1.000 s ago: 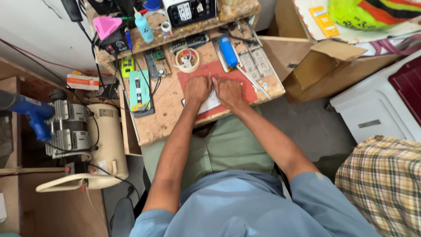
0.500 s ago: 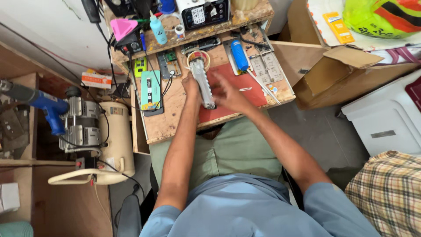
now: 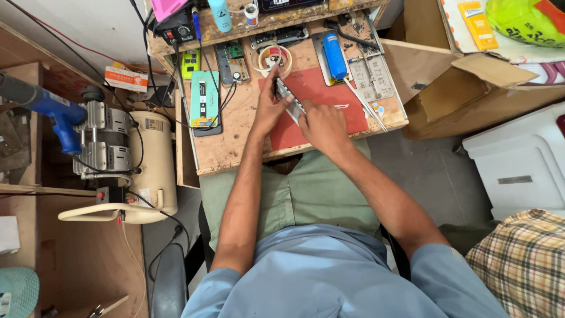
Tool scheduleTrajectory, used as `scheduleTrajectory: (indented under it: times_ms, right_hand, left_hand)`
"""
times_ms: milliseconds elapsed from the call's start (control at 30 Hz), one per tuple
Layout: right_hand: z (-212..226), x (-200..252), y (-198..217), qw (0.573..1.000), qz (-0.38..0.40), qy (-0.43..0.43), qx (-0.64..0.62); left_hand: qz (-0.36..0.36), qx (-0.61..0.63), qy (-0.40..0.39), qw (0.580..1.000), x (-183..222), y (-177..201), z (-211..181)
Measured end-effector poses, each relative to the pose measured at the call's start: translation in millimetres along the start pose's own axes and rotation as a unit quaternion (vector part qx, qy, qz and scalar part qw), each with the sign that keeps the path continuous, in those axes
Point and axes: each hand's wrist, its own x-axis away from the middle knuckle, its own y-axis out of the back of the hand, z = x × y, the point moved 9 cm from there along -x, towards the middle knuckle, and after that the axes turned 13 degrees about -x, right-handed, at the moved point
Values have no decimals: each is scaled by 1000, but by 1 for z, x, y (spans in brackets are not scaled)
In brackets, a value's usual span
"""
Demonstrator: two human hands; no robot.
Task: The person cleans the internal components and edges of a mobile phone chassis using a tool and a cloth before testing the fit of a replacement screen.
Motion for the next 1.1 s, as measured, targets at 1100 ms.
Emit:
scheduleTrajectory:
  times_ms: [1100]
  right_hand:
    - [43,-4,15,990,-93,16,-105]
  left_hand:
    - [-45,147,125,980,11,3,69]
